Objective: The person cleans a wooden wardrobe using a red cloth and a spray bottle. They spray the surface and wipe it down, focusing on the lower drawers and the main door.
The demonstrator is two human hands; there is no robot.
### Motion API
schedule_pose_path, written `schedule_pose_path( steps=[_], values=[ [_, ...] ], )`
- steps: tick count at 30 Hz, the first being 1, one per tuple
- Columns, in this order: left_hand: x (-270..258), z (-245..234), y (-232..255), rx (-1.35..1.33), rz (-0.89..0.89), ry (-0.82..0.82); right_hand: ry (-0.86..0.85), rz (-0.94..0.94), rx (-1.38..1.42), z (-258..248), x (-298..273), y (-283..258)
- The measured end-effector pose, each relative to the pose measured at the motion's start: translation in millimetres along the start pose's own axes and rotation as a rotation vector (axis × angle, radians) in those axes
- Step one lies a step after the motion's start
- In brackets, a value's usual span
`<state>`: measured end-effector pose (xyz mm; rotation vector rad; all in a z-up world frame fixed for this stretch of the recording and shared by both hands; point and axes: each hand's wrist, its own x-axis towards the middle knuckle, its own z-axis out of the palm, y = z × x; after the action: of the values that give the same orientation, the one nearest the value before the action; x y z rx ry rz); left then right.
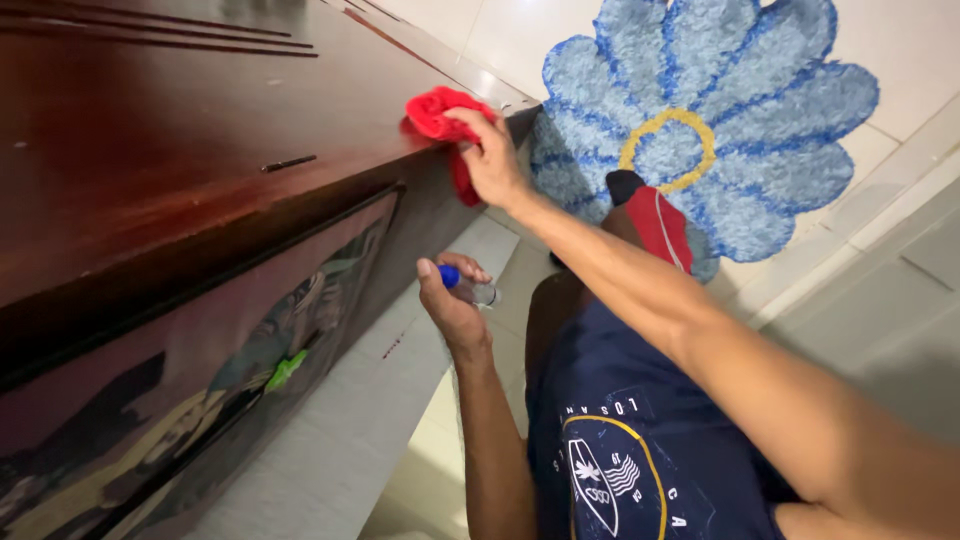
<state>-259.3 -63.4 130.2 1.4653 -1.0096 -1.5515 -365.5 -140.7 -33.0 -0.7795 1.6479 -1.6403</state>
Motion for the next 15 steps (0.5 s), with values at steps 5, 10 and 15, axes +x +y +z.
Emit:
schedule_pose_path(
  steps=[5,10,15],
  values=[
    [4.0,3.2,1.5,-0.001,0.020,-0.054,-0.096,-0.131,-0.006,-1.8,12.1,-26.6],
    [12.6,-1.6,-4.5,-0.122,0.007,-0.077,-0.249,-0.121,-0.005,-23.5,28.4,-18.3],
    [15.0,8.9,-8.3,-0.026,-0.035,0.011,-0.399,-0.199,0.154,-26.7,26.3,-25.4]
  ],
)
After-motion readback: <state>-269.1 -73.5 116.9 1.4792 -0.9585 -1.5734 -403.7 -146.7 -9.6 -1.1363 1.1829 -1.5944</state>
